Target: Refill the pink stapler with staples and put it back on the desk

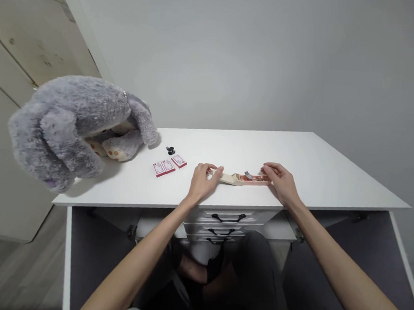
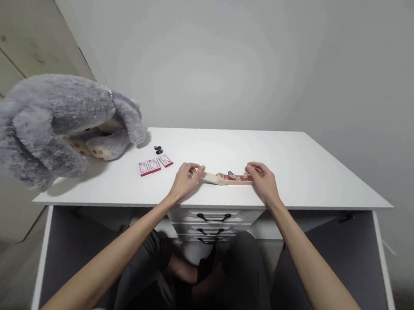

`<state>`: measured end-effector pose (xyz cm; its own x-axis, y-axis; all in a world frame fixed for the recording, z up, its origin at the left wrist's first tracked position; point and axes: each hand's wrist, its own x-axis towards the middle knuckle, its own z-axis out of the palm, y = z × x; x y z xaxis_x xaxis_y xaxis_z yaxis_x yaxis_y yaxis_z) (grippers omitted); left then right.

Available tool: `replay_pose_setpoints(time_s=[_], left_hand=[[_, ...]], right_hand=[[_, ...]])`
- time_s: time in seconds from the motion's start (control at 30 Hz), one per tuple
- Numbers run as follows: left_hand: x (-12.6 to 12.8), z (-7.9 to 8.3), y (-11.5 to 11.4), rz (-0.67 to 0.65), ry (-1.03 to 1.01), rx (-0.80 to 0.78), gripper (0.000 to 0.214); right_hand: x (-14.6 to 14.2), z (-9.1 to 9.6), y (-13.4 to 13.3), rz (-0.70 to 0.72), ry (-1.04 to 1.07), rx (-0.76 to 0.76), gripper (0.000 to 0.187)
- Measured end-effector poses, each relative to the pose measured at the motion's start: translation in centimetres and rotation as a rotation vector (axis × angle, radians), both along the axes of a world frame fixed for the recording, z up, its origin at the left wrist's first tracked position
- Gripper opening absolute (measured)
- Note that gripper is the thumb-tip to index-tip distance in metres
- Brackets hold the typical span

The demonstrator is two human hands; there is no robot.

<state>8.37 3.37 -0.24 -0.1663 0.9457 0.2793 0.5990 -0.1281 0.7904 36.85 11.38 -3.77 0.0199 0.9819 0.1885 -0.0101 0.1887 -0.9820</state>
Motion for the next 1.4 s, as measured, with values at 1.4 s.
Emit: replay_pose_setpoints(time_s=[1.4], left_hand=[[-10.8, -1.9, -2.5, -0.133, 0.515, 0.228, 0.045]], right_hand=[[-10.5, 3.8, -7.1, 0.785, -0.444, 0.109, 0.017]])
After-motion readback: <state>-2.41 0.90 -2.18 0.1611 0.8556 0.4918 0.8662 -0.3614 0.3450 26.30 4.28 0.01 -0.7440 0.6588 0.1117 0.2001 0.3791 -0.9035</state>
